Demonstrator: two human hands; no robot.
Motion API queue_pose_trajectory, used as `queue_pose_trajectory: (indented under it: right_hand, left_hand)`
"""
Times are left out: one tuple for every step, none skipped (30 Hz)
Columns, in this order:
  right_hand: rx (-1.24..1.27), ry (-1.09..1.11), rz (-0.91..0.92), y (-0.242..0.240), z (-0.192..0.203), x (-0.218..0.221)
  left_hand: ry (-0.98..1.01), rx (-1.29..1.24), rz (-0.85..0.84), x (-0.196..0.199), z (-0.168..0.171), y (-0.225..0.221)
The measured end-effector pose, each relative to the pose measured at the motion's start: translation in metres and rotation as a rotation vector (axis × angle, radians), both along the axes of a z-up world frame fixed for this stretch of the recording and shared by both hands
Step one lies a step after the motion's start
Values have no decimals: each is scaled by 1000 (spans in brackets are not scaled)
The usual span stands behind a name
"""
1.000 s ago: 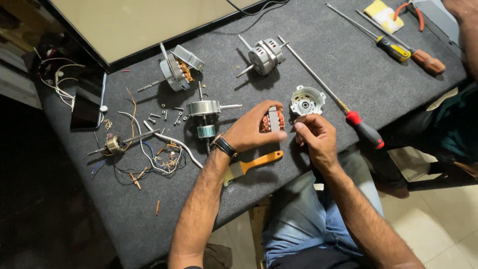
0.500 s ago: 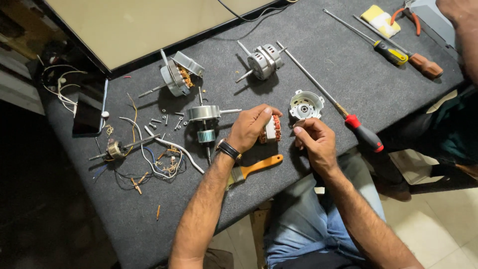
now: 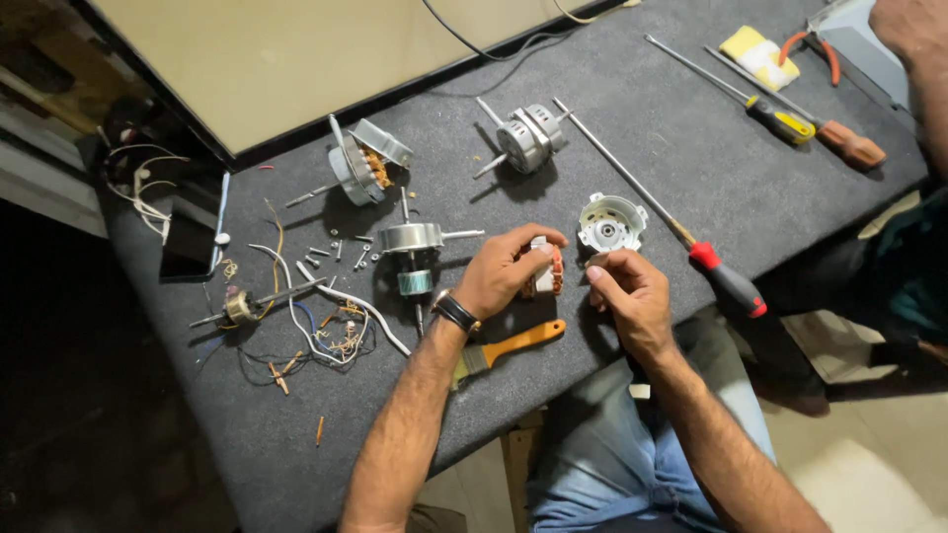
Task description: Repairing an electric motor by inspecting the stator and assembling it into the housing
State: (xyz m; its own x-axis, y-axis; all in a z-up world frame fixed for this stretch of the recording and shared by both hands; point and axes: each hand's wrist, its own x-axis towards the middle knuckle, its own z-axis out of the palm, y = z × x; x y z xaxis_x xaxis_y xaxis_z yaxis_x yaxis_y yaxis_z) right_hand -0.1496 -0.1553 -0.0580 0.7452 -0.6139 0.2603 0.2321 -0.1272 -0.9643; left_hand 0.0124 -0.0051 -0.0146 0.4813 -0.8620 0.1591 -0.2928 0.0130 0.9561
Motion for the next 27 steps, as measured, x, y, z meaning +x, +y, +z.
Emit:
queue_pose_trajectory:
  right_hand:
    - [-1, -10, 18, -3, -5, -2]
    - [19, 13, -13, -5, -9, -4]
    - [42, 34, -33, -5, -14, -2]
    - [44, 22, -3, -8, -17, -6]
    - [22, 65, -30, -9, -21, -6]
    - [-2, 107, -57, -10, -26, -6]
    - [4, 90, -5, -12, -29, -7]
    - [-15, 113, -26, -14, -33, -8]
    - [-38, 138, -48, -16, -34, -8]
    - [-34, 123, 2, -4, -13, -8]
    - [40, 177, -32, 7, 6, -9]
    - [113, 235, -64, 15, 25, -12]
    - [114, 225, -30, 15, 24, -12]
    - [70, 223, -13, 13, 23, -12]
    - [25, 223, -10, 9, 21, -16]
    - [25, 214, 12, 9, 20, -14]
    - [14, 184, 27, 8, 18, -15]
    - [3, 154, 43, 6, 16, -16]
    - [4, 153, 53, 5, 14, -16]
    - [2, 136, 64, 4, 13, -16]
    - [0, 118, 70, 3, 12, -16]
    - [2, 115, 75, 2, 12, -16]
    - [5, 123, 71, 1, 12, -16]
    - [7, 131, 68, 1, 11, -16]
    - [8, 128, 75, 2, 14, -18]
    - [30, 129, 89, 2, 17, -19]
    - [54, 125, 103, 4, 19, -18]
  left_hand:
    - [-10, -1, 18, -4, 0, -2]
    - [30, 13, 30, -7, 1, -4]
    - [68, 29, 55, -9, 1, -2]
    - [56, 31, 84, -12, 6, -3]
    - [113, 27, 76, -15, 10, -1]
    - [170, 22, 68, -17, 13, 1]
    - [154, 25, 121, -11, -1, -6]
    - [273, -47, 54, -3, -15, -10]
    - [390, -127, -17, 7, -27, -14]
    - [373, -130, 33, 0, -18, -9]
    - [356, -86, 22, -6, -11, -5]
    - [340, -41, 11, -12, -5, -3]
    - [328, -42, 45, -11, -4, 0]
    - [206, -22, 49, -9, -4, 3]
    - [87, -1, 42, -8, -5, 1]
    - [78, 0, 63, -6, -5, 2]
    - [50, -22, 45, -5, -6, 2]
    - [21, -43, 27, -5, -8, 1]
    - [20, -42, 36, -6, -8, 1]
    - [44, -54, 43, -7, -8, 1]
    - [68, -66, 45, -8, -7, 0]
    - [65, -63, 50, -8, -7, -1]
    - [20, -48, 70, -8, -9, -2]
    - [-25, -32, 91, -9, -10, -2]
    - [-28, -31, 98, -10, -11, -3]
    - [-37, -28, 117, -12, -12, -4]
    - [-51, -24, 134, -12, -12, -4]
